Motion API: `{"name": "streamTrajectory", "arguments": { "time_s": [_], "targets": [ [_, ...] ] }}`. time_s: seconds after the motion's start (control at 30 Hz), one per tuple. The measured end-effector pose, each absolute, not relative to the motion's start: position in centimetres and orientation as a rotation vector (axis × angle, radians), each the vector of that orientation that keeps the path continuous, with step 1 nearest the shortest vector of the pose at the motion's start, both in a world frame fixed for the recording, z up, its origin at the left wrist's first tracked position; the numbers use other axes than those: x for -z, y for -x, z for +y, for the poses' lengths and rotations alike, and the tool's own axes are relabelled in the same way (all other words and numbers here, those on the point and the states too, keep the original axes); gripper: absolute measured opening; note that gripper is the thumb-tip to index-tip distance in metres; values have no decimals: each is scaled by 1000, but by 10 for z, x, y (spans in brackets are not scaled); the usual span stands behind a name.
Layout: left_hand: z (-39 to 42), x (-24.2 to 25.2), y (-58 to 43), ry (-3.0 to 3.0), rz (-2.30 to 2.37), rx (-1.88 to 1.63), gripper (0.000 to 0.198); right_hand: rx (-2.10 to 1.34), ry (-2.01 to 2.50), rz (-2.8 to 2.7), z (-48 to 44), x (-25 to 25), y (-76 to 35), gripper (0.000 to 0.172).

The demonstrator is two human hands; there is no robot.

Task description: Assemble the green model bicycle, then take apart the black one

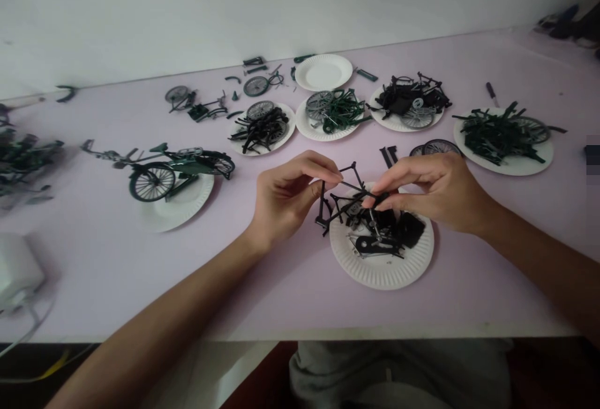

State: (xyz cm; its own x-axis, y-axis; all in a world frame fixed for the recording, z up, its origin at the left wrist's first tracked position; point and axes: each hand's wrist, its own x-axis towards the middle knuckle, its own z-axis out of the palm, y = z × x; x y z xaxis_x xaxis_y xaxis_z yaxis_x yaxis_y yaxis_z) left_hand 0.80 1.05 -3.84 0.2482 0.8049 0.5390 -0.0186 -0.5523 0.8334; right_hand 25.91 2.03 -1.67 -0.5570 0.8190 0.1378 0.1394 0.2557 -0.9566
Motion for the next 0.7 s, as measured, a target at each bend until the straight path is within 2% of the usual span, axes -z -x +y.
{"name": "streamTrajectory", "arguments": {
  "time_s": [0.13, 0.27, 0.47, 0.7],
  "targets": [
    [10, 37, -4, -1953, 732, -1389, 16, -1297, 938, -1887, 20, 16, -258, 15],
    [10, 33, 1, -2408, 651, -1303, 32, -1341, 959, -1866, 20, 18, -257, 13],
    [6, 27, 0, -2658, 614, -1242, 21, -1503, 950, -1879, 19, 21, -256, 20],
    [-3, 24, -6, -2588, 548, -1275, 15, -1687, 821, -1791, 16, 23, -256, 16]
  ]
}}
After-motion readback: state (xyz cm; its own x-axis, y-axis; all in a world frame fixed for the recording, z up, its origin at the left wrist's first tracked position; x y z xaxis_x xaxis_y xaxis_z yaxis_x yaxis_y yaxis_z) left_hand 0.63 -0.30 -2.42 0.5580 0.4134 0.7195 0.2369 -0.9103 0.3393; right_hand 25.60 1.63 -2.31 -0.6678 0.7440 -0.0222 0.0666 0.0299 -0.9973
